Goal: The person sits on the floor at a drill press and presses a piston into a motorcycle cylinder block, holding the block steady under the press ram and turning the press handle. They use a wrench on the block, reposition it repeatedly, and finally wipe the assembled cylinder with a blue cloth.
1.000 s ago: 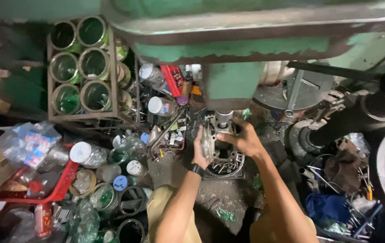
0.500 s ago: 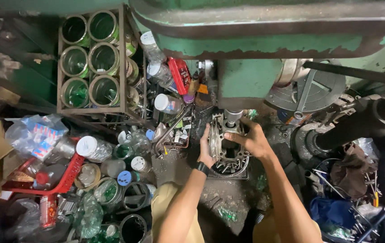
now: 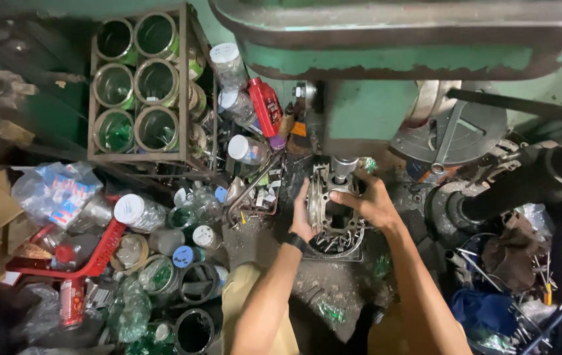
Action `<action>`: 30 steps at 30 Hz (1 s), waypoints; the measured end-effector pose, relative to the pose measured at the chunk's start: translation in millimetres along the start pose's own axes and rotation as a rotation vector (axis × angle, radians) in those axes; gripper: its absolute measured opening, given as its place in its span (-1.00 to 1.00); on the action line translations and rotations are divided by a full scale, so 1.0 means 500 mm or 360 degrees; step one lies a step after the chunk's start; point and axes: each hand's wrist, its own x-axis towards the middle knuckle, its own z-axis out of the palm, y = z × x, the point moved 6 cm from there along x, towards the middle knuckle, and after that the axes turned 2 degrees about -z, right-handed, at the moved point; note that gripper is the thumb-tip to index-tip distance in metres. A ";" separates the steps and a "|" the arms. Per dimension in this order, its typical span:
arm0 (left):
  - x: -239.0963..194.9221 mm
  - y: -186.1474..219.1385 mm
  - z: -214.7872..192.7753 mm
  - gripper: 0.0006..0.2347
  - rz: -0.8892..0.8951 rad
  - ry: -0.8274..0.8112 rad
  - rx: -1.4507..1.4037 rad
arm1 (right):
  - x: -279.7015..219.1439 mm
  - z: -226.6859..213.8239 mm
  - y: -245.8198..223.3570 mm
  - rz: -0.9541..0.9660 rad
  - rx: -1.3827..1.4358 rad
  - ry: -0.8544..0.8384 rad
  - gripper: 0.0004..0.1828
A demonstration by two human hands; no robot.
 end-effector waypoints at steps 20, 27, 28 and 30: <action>0.040 0.005 -0.053 -0.53 0.0153 0.0003 0.0108 | 0.005 0.000 0.004 0.0067 -0.0033 0.0011 -0.33; 0.056 0.002 -0.086 -0.53 0.0217 0.0074 0.0176 | 0.005 0.007 0.011 0.0013 0.0034 0.0000 -0.30; 0.050 0.003 -0.074 -0.53 0.0213 0.0075 0.0175 | 0.006 0.006 0.016 0.0016 0.0033 0.0002 -0.30; 0.036 0.006 -0.049 -0.54 0.0218 0.0056 0.0105 | 0.008 0.006 0.016 -0.0072 0.0009 -0.0011 -0.27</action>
